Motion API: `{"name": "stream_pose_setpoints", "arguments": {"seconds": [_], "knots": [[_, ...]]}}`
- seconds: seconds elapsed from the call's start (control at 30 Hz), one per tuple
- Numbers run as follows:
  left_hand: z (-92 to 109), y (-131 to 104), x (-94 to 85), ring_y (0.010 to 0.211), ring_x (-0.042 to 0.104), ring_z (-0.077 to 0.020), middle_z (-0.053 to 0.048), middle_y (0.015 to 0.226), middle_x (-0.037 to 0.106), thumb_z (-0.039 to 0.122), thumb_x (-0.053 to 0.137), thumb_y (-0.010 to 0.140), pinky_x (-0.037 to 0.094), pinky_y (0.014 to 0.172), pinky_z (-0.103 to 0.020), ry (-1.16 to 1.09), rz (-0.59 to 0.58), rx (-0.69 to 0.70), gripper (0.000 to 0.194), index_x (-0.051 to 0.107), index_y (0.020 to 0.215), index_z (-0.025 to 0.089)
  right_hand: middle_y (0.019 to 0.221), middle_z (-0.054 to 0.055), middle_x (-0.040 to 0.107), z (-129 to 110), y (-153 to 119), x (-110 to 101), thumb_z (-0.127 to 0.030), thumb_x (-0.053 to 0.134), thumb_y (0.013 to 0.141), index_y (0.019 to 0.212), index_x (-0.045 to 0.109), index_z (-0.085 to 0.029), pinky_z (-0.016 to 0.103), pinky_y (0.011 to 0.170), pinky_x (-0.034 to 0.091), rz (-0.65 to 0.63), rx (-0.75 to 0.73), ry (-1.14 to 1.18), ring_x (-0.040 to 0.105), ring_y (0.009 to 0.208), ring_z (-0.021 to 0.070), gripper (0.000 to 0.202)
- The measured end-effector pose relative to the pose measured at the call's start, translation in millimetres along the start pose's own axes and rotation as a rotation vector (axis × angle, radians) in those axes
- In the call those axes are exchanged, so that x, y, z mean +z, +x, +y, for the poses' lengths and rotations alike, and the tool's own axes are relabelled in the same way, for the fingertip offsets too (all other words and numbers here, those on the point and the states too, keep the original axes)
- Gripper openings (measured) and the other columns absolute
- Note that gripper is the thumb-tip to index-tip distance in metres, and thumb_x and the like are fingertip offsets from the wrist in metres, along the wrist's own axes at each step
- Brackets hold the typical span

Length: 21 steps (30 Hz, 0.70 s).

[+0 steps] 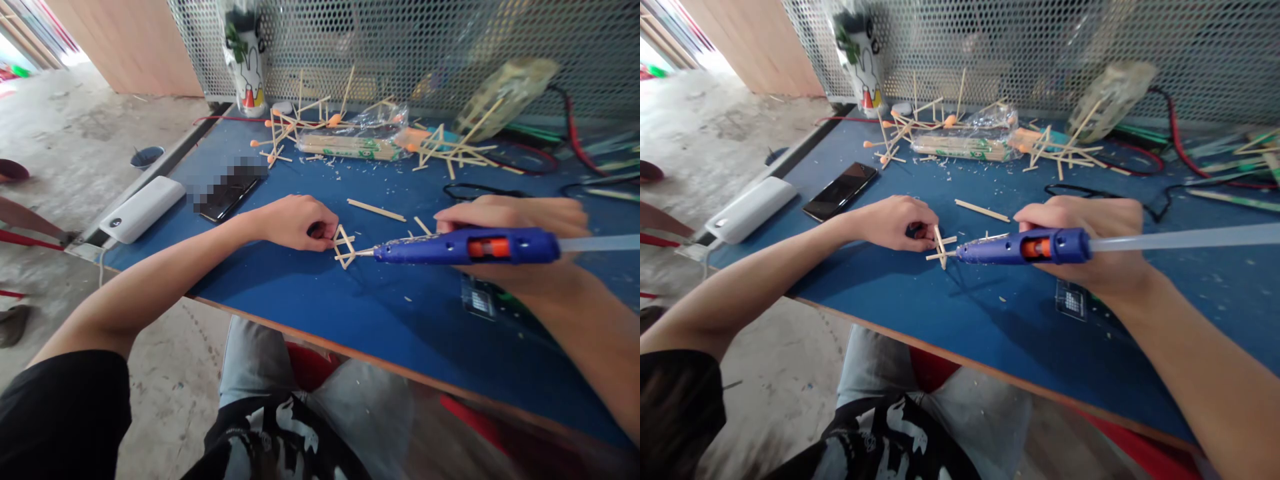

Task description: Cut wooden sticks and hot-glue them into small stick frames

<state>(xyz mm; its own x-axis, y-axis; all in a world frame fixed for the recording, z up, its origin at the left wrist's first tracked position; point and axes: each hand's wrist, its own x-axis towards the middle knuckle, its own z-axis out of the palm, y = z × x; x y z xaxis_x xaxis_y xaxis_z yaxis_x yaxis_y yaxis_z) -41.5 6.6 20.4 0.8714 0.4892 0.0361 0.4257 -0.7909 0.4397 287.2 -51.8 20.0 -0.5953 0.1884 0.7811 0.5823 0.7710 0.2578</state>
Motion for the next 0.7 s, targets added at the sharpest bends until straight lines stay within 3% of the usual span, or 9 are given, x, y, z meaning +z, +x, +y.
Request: {"name": "stream_pose_setpoints", "arguments": {"seconds": [0.7], "knots": [[-1.3,0.0,-0.3,0.075,0.063,-0.013,-0.001,0.084,0.075,0.033,0.069,0.092,0.04,0.07,-0.028,-0.02,-0.002,0.013,0.013,0.074,0.087,0.021,0.068,-0.008,0.07,-2.4,7.0,-1.8,-0.021,0.07,0.099,0.11,0.07,-0.024,0.023,0.054,0.044,0.018,-0.032,-0.039,0.068,0.057,0.0108,0.012]]}}
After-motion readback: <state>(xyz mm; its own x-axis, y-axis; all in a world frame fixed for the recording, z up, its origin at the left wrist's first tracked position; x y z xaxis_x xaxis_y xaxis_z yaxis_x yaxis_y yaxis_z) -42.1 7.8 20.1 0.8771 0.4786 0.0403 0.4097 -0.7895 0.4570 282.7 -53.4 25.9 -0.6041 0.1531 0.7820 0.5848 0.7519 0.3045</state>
